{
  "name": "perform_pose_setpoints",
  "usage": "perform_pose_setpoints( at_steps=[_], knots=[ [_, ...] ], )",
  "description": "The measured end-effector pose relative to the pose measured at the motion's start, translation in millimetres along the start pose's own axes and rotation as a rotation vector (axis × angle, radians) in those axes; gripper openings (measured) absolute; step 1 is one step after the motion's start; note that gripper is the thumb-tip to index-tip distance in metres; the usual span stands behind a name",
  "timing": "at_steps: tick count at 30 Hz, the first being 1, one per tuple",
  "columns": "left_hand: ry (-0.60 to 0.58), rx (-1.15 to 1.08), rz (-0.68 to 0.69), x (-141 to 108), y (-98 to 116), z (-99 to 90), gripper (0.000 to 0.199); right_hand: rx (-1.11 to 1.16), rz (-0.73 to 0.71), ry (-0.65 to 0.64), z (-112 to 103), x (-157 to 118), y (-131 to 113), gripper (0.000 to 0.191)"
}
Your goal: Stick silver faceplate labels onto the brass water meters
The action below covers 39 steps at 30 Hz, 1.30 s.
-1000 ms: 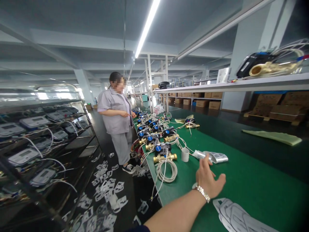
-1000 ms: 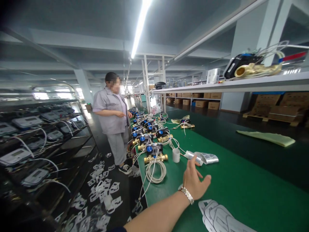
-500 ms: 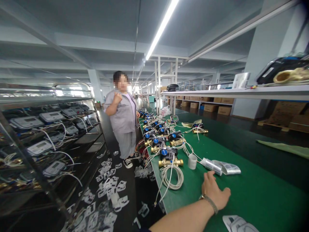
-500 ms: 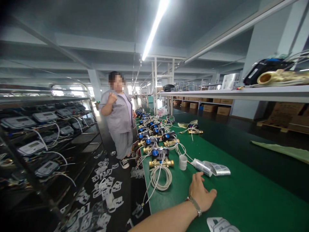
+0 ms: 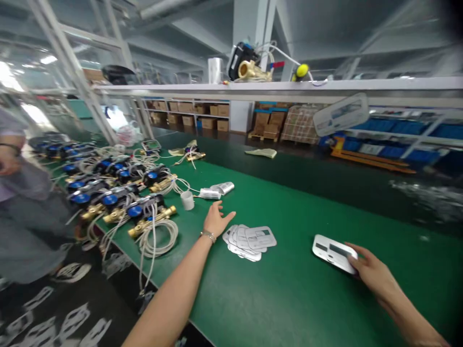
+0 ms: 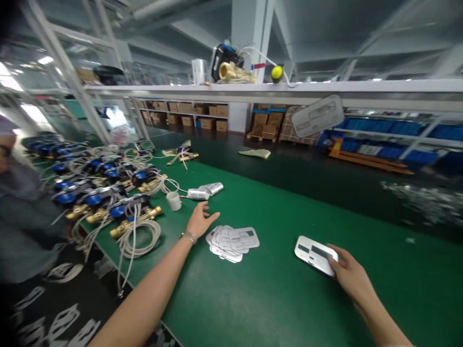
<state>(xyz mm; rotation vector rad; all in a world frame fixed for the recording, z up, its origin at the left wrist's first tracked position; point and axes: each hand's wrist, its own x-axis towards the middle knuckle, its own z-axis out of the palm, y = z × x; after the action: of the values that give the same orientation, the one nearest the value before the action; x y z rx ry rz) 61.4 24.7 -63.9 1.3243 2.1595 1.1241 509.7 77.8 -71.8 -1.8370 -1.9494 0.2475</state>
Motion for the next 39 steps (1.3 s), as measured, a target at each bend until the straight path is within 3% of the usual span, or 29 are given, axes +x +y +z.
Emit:
perform_pose_setpoints(
  at_steps=[3,5,7,9,12,14,16,19,23,26,29,32,34,36,39],
  knots=[
    [-0.201,0.025,0.175,-8,-2,0.0,0.098,-0.014,0.109,-0.065,-12,21,18,0.058],
    [-0.303,0.062,0.267,-17,-3,0.0,0.133,-0.055,0.108,-0.058,-12,41,9,0.064],
    [-0.366,0.104,0.326,-24,-4,1.3,0.148,-0.09,0.026,-0.041,-5,51,-15,0.074],
    [-0.404,0.136,0.365,-28,-6,3.3,0.149,-0.085,-0.159,-0.092,9,48,-48,0.074],
    [-0.43,0.165,0.401,-32,-8,6.2,0.147,-0.021,-0.508,-0.322,43,30,-104,0.066],
    [-0.416,0.179,0.405,-39,-9,9.4,0.141,0.003,-0.627,-0.435,67,16,-135,0.069],
    [-0.375,0.189,0.389,-49,-9,15.6,0.13,0.004,-0.64,-0.479,86,5,-156,0.069],
    [-0.288,0.186,0.346,-69,-4,31.6,0.11,-0.015,-0.548,-0.461,103,-9,-173,0.065],
    [-0.185,0.133,0.291,-88,8,53.3,0.101,-0.025,-0.458,-0.434,105,-29,-185,0.065],
    [-0.118,0.07,0.262,-92,9,52.9,0.104,-0.024,-0.453,-0.433,99,-39,-192,0.072],
    [-0.005,0.045,0.236,-91,-3,29.0,0.105,-0.031,-0.478,-0.425,95,-42,-198,0.104],
    [0.167,0.089,0.194,-79,-20,-13.9,0.101,-0.032,-0.561,-0.446,99,-43,-201,0.135],
    [0.299,0.155,0.143,-64,-28,-45.7,0.099,-0.033,-0.618,-0.461,103,-43,-203,0.129],
    [0.397,0.246,0.091,-42,-32,-73.6,0.097,-0.04,-0.663,-0.457,107,-42,-203,0.107],
    [0.425,0.399,0.035,-5,-36,-101.0,0.084,-0.061,-0.718,-0.434,110,-32,-198,0.079]
  ],
)
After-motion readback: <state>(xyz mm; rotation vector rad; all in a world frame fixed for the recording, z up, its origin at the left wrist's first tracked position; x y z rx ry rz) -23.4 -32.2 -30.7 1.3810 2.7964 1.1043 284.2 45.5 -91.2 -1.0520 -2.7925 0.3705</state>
